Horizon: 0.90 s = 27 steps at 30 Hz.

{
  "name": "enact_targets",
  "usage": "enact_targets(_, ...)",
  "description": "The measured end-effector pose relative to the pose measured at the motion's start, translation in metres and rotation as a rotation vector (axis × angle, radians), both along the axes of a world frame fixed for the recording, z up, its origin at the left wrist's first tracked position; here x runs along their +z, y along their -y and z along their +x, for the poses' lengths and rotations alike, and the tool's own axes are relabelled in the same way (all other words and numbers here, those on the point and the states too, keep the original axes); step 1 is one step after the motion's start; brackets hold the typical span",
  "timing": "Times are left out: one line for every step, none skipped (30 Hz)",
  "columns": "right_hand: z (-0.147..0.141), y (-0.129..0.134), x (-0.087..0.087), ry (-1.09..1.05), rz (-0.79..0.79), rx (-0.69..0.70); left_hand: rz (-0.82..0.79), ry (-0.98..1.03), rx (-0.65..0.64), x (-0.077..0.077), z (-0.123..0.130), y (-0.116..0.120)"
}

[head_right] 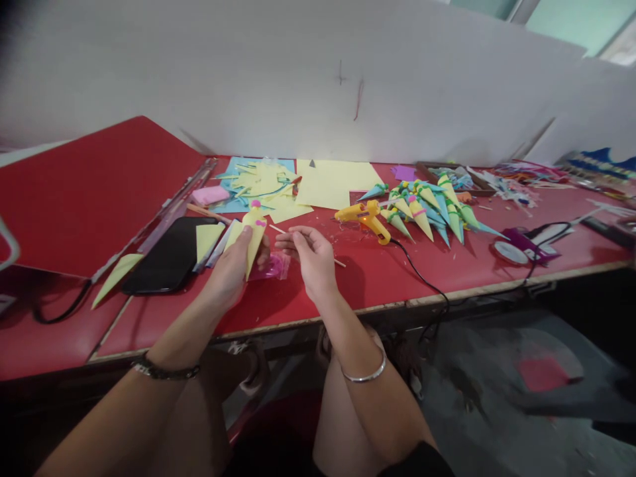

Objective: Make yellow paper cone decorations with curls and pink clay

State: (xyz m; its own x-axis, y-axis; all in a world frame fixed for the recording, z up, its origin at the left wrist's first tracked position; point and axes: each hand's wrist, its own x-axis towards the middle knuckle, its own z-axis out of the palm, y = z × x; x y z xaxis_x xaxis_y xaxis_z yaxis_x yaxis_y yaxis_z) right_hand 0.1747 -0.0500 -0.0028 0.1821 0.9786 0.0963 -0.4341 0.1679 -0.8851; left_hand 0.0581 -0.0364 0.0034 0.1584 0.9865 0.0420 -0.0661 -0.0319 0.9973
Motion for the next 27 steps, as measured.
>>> enact_targets(0.0, 0.0, 0.0, 0.0, -0.003, 0.005, -0.004, 0.029, -0.022, 0.001, 0.001, 0.001)
enact_targets(0.0, 0.0, 0.0, -0.002, -0.005, 0.013, -0.005, 0.05, -0.042, 0.001, 0.001, 0.001)
enact_targets(0.0, 0.001, 0.001, -0.009, -0.008, 0.018, -0.004, 0.063, -0.057, 0.002, 0.002, 0.002)
enact_targets(0.0, 0.001, 0.001, -0.019, -0.011, 0.018, -0.002, 0.073, -0.068, 0.002, 0.002, 0.003)
enact_targets(0.0, 0.001, 0.002, -0.032, -0.016, 0.011, -0.001, 0.082, -0.075, 0.002, 0.002, 0.003)
enact_targets(0.0, 0.001, 0.002, -0.047, -0.021, -0.001, -0.002, 0.091, -0.081, 0.001, 0.003, 0.003)
enact_targets(0.0, 0.002, 0.002, -0.063, -0.025, -0.014, -0.006, 0.1, -0.091, 0.001, 0.003, 0.003)
enact_targets(0.0, 0.002, 0.003, -0.078, -0.026, -0.028, -0.01, 0.111, -0.104, 0.001, 0.003, 0.004)
enact_targets(0.0, 0.002, 0.003, -0.088, -0.025, -0.038, -0.016, 0.123, -0.12, 0.0, 0.003, 0.004)
enact_targets(0.0, 0.002, 0.003, -0.092, -0.022, -0.044, -0.021, 0.134, -0.136, 0.0, 0.004, 0.004)
enact_targets(0.0, 0.001, 0.003, -0.091, -0.017, -0.049, -0.029, 0.145, -0.15, 0.001, 0.004, 0.005)
enact_targets(0.0, 0.001, 0.003, -0.085, -0.011, -0.054, -0.039, 0.159, -0.16, 0.001, 0.005, 0.005)
enact_targets(0.0, 0.001, 0.002, -0.078, -0.006, -0.057, -0.052, 0.177, -0.165, 0.002, 0.006, 0.006)
enact_targets(0.0, 0.001, 0.002, -0.071, 0.0, -0.062, -0.061, 0.196, -0.166, 0.003, 0.007, 0.008)
enact_targets(0.0, 0.001, 0.002, -0.063, 0.005, -0.066, -0.066, 0.216, -0.163, 0.004, 0.008, 0.009)
enact_targets(0.001, 0.001, 0.002, -0.055, 0.011, -0.075, -0.066, 0.231, -0.157, 0.004, 0.009, 0.01)
enact_targets(0.001, 0.001, 0.001, -0.045, 0.016, -0.089, -0.062, 0.24, -0.149, 0.005, 0.01, 0.011)
enact_targets(0.001, 0.001, 0.001, -0.037, 0.018, -0.106, -0.055, 0.242, -0.141, 0.005, 0.011, 0.011)
enact_targets(0.001, 0.001, 0.001, -0.032, 0.016, -0.119, -0.046, 0.236, -0.135, 0.005, 0.011, 0.012)
enact_targets(0.001, 0.0, 0.001, -0.032, 0.011, -0.12, -0.033, 0.227, -0.127, 0.004, 0.011, 0.012)
enact_targets(0.001, 0.0, 0.001, -0.04, 0.005, -0.109, -0.015, 0.214, -0.118, 0.003, 0.011, 0.012)
enact_targets(0.0, 0.0, 0.002, -0.054, 0.001, -0.091, 0.008, 0.199, -0.109, 0.001, 0.011, 0.012)
enact_targets(0.0, -0.001, 0.002, -0.072, -0.002, -0.071, 0.033, 0.181, -0.1, 0.0, 0.01, 0.011)
enact_targets(-0.001, -0.001, 0.002, -0.09, 0.0, -0.058, 0.059, 0.16, -0.09, -0.001, 0.009, 0.011)
enact_targets(-0.001, -0.001, 0.003, -0.105, 0.003, -0.056, 0.083, 0.132, -0.082, -0.001, 0.009, 0.011)
enact_targets(-0.001, 0.0, 0.003, -0.114, 0.007, -0.063, 0.104, 0.098, -0.074, -0.002, 0.008, 0.011)
enact_targets(-0.001, 0.0, 0.003, -0.111, 0.01, -0.072, 0.122, 0.062, -0.064, -0.001, 0.008, 0.011)
